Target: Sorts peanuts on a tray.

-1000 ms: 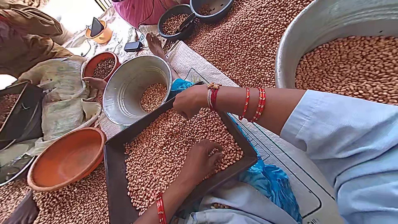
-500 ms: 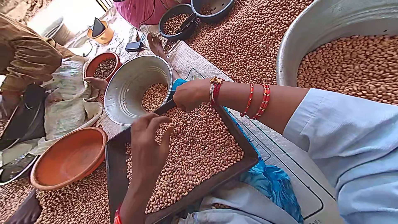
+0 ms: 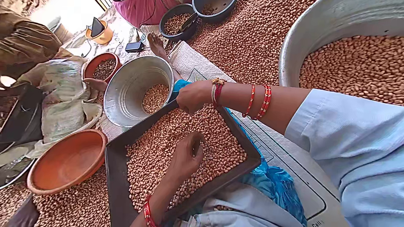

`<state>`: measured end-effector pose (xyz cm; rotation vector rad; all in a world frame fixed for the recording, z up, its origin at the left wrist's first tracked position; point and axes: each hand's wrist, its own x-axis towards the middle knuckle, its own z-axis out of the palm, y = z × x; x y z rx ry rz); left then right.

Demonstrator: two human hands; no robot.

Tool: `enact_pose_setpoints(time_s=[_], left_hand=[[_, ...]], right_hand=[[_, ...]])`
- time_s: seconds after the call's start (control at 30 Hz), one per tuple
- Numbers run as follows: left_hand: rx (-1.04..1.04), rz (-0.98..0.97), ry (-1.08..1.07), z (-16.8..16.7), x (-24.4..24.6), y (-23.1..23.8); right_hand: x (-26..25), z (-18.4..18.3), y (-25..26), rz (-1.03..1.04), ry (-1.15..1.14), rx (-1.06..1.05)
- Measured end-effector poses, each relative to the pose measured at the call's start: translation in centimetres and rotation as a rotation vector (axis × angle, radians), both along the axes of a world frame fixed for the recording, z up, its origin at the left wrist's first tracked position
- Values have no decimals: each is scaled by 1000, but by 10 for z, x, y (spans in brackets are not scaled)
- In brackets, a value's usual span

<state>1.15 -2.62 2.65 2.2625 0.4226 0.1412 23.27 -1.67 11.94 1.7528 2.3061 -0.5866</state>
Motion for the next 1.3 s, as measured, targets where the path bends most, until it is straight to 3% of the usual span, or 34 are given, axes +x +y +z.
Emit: enact_pose_setpoints(time_s=[0.17, 0.37, 0.43, 0.57, 0.63, 0.73, 0.87, 1.03, 1.2, 1.3], left_hand=[[276, -179, 138, -10, 7, -31], [238, -191, 209, -6, 8, -29], [288, -99, 158, 6, 6, -12], [685, 314, -67, 58, -8, 45], [751, 422, -101, 75, -20, 60], [723, 302, -88, 68, -32, 47], [595, 86, 57, 26, -46, 19], [587, 17, 210, -4, -54, -1], [584, -38, 301, 3, -51, -2], [589, 192, 133, 26, -60, 26]], right_hand=[[1, 2, -1, -10, -7, -13], [5, 4, -3, -124, -82, -12], [5, 7, -6, -194, -104, -46], [-2, 0, -9, -295, -122, -122], [-6, -8, -8, -323, -107, -113], [-12, -15, -6, -348, -120, -139], [-17, -22, -4, -347, -138, -139], [-19, -28, -4, -304, -200, -121], [-20, -29, -3, -329, -177, -124], [-20, -28, -2, -337, -171, -128]])
